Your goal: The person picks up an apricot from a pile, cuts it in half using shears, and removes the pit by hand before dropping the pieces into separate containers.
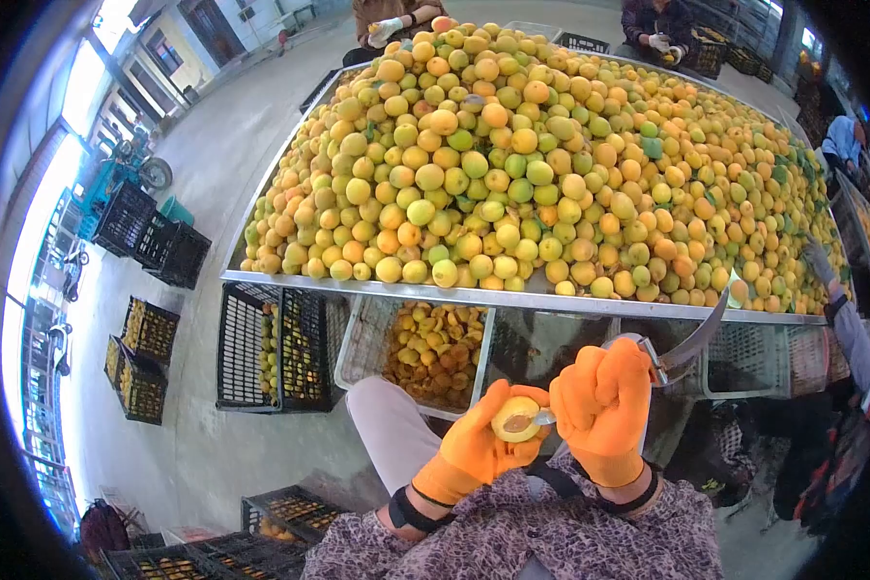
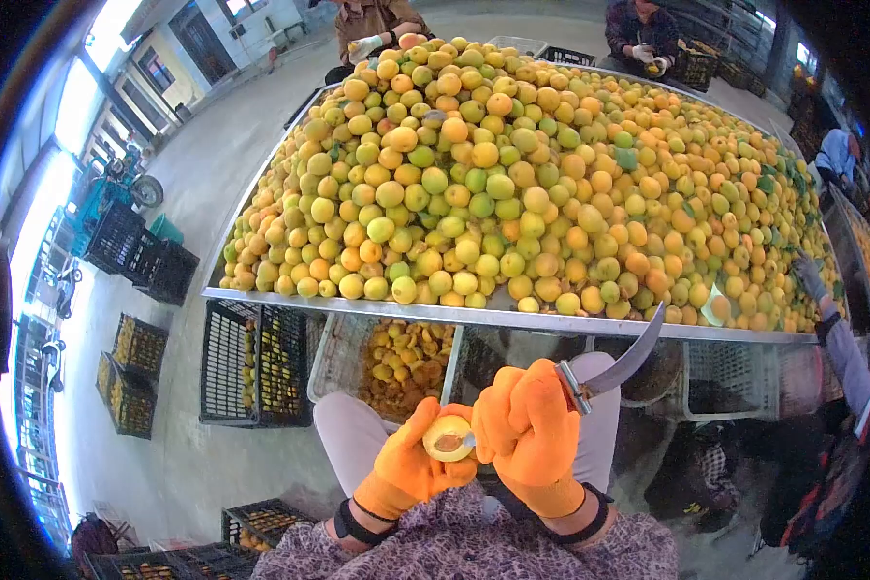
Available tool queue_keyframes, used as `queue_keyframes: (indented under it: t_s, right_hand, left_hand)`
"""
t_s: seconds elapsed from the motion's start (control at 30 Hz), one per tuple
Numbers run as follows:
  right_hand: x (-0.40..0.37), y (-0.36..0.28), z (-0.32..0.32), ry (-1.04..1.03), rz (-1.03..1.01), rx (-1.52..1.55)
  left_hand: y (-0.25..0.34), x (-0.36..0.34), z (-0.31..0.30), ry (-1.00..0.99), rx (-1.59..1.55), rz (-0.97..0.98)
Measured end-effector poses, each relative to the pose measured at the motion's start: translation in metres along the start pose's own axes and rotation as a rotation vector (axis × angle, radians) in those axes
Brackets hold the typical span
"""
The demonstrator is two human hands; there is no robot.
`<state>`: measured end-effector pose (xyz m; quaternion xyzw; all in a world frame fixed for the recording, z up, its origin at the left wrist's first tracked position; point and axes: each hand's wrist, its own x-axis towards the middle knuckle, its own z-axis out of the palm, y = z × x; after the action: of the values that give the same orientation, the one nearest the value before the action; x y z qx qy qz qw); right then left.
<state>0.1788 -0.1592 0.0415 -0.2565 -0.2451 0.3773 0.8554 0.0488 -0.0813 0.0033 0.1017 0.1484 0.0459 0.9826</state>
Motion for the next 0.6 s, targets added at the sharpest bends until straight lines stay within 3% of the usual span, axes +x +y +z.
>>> queue_keyframes:
  t_s: [0.07, 0.1, 0.17, 0.33, 0.4, 0.53, 0.6]
  right_hand:
    - [-0.002, 0.001, -0.002, -0.039, -0.003, -0.015]
    - [-0.004, 0.001, -0.002, -0.079, -0.01, -0.026]
    - [-0.009, 0.002, -0.002, -0.085, -0.014, -0.036]
    - [-0.016, 0.006, 0.002, -0.129, -0.071, -0.037]
    - [-0.019, 0.007, 0.002, -0.117, -0.059, -0.011]
    - [-0.026, 0.01, 0.007, -0.094, -0.048, -0.021]
    - [-0.028, 0.012, 0.004, -0.081, -0.029, 0.027]
  left_hand:
    - [0.0, -0.001, 0.009, 0.216, 0.047, -0.009]
    - [-0.001, -0.002, 0.004, 0.221, 0.032, -0.004]
    - [0.001, -0.004, -0.007, 0.041, 0.198, 0.013]
    - [-0.008, -0.008, -0.007, 0.247, -0.008, -0.03]
    - [-0.016, -0.01, -0.006, 0.338, 0.566, 0.233]
    - [-0.02, -0.009, 0.008, 0.425, 0.432, 0.249]
    - [-0.029, -0.007, 0.001, 0.332, 1.103, 0.763]
